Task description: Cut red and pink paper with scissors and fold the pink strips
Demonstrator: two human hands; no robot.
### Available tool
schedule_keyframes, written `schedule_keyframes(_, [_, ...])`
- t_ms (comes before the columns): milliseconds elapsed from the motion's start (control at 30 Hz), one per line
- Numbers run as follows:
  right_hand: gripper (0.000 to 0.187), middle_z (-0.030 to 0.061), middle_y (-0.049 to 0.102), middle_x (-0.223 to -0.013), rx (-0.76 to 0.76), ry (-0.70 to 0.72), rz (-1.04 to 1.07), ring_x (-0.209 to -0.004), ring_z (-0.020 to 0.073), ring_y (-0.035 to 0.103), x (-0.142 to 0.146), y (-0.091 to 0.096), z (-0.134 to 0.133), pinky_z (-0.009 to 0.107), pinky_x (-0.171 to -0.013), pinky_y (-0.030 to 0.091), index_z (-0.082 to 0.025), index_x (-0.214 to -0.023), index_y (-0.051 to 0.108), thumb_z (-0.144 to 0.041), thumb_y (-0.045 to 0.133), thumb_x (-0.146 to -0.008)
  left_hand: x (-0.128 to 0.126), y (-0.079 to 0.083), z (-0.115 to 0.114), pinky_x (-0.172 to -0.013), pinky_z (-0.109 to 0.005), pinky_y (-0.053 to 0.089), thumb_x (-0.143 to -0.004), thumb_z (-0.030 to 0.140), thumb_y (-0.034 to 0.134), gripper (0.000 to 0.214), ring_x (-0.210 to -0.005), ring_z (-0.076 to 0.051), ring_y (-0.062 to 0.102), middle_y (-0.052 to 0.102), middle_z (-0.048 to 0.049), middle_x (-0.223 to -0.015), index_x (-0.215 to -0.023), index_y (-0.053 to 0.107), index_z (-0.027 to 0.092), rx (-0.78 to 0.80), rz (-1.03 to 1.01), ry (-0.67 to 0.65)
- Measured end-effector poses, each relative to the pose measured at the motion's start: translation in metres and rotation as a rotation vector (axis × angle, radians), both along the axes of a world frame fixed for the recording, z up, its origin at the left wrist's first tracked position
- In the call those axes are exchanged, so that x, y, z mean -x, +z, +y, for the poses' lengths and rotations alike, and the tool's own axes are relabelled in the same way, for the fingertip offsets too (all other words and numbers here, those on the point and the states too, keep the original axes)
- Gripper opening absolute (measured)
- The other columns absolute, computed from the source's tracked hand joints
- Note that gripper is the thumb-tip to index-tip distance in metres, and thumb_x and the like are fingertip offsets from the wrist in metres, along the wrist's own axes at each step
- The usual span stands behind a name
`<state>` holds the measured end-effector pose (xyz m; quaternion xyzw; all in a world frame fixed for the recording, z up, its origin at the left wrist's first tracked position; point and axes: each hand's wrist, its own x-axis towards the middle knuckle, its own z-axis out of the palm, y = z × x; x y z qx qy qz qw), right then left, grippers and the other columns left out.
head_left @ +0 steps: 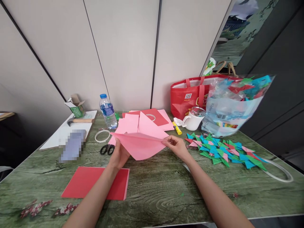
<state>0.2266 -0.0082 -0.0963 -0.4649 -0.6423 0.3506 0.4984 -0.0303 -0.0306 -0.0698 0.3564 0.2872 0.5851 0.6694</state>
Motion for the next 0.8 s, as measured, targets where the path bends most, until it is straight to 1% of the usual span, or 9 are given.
schedule_keyframes(133, [0.026,0.0051,0.067,-0.082,0.036,0.141,-0.130,-0.071,0.0172,0.057,0.003,0.003,-0.003,0.028,-0.065,0.044,-0.016,-0.077,0.065,-0.041,0.063,-0.071,0.003,-0.003,0.001,-0.085,-0.044,0.045,-0.073,0.040,0.063,0.060,-0.106,-0.026,0.055,0.061,-0.0127,-0.116,-0.126,0.041,0.021,0.079,0.009,-0.022])
schedule_keyframes(200, [0.028,0.0042,0.066,-0.081,0.067,0.212,-0.215,-0.069,0.0165,0.055,0.004,0.004,-0.005,0.026,-0.061,0.042,-0.017,-0.082,0.067,-0.043,0.061,-0.072,0.002,-0.004,-0.001,-0.085,-0.042,0.045,-0.073,0.029,0.065,0.063,-0.105,-0.025,0.056,0.062,-0.0132,-0.115,-0.129,0.038,0.020,0.101,0.020,-0.059])
schedule_keyframes(267, [0.030,0.0014,0.063,-0.072,0.095,0.288,-0.277,-0.063,0.0142,0.051,0.005,0.004,-0.006,0.023,-0.054,0.038,-0.017,-0.080,0.067,-0.044,0.059,-0.074,0.001,-0.003,-0.003,-0.085,-0.039,0.045,-0.070,0.022,0.066,0.066,-0.103,-0.025,0.057,0.063,-0.0126,-0.113,-0.130,0.038,0.020,0.110,0.051,-0.107])
schedule_keyframes(333, [0.033,-0.0021,0.056,-0.060,0.126,0.348,-0.297,-0.054,0.0110,0.044,0.005,0.003,-0.008,0.021,-0.048,0.031,-0.016,-0.072,0.066,-0.047,0.055,-0.077,0.001,-0.004,-0.004,-0.082,-0.034,0.047,-0.067,0.017,0.067,0.068,-0.098,-0.023,0.059,0.064,-0.0103,-0.111,-0.129,0.041,0.020,0.113,0.092,-0.125])
schedule_keyframes(400, [0.038,-0.0043,0.049,-0.054,0.169,0.383,-0.271,-0.050,0.0088,0.039,0.005,0.003,-0.009,0.020,-0.045,0.026,-0.015,-0.065,0.062,-0.049,0.052,-0.078,0.001,-0.006,-0.003,-0.077,-0.030,0.048,-0.063,0.014,0.068,0.067,-0.091,-0.021,0.061,0.066,-0.0081,-0.106,-0.126,0.046,0.020,0.134,0.125,-0.108])
schedule_keyframes(500, [0.039,-0.0044,0.051,-0.057,0.240,0.430,-0.187,-0.050,0.0087,0.041,0.004,0.004,-0.011,0.019,-0.045,0.028,-0.015,-0.069,0.061,-0.051,0.052,-0.078,0.003,-0.011,-0.001,-0.071,-0.029,0.050,-0.057,0.009,0.068,0.060,-0.080,-0.020,0.064,0.070,-0.0079,-0.094,-0.115,0.055,0.016,0.196,0.156,-0.076])
schedule_keyframes(633, [0.039,-0.0001,0.063,-0.068,0.369,0.405,-0.077,-0.058,0.0126,0.052,0.003,0.006,-0.012,0.021,-0.049,0.038,-0.015,-0.077,0.065,-0.052,0.054,-0.076,0.005,-0.013,0.001,-0.068,-0.033,0.052,-0.058,0.010,0.070,0.034,-0.071,-0.022,0.066,0.071,-0.0092,-0.081,-0.092,0.063,0.011,0.286,0.197,-0.034])
schedule_keyframes(733, [0.037,0.0007,0.066,-0.073,0.427,0.335,-0.004,-0.060,0.0135,0.055,0.001,0.007,-0.012,0.022,-0.051,0.041,-0.016,-0.080,0.067,-0.051,0.058,-0.073,0.005,-0.011,-0.001,-0.068,-0.035,0.053,-0.061,0.012,0.072,0.030,-0.076,-0.025,0.067,0.071,-0.0114,-0.084,-0.090,0.063,0.011,0.291,0.202,-0.076])
schedule_keyframes(800, [0.035,-0.0002,0.066,-0.070,0.438,0.329,0.026,-0.057,0.0123,0.055,-0.002,0.006,-0.010,0.022,-0.051,0.041,-0.015,-0.078,0.067,-0.049,0.062,-0.071,0.006,-0.010,-0.002,-0.071,-0.035,0.053,-0.062,0.012,0.072,0.031,-0.080,-0.026,0.067,0.071,-0.0122,-0.088,-0.092,0.064,0.011,0.280,0.194,-0.129])
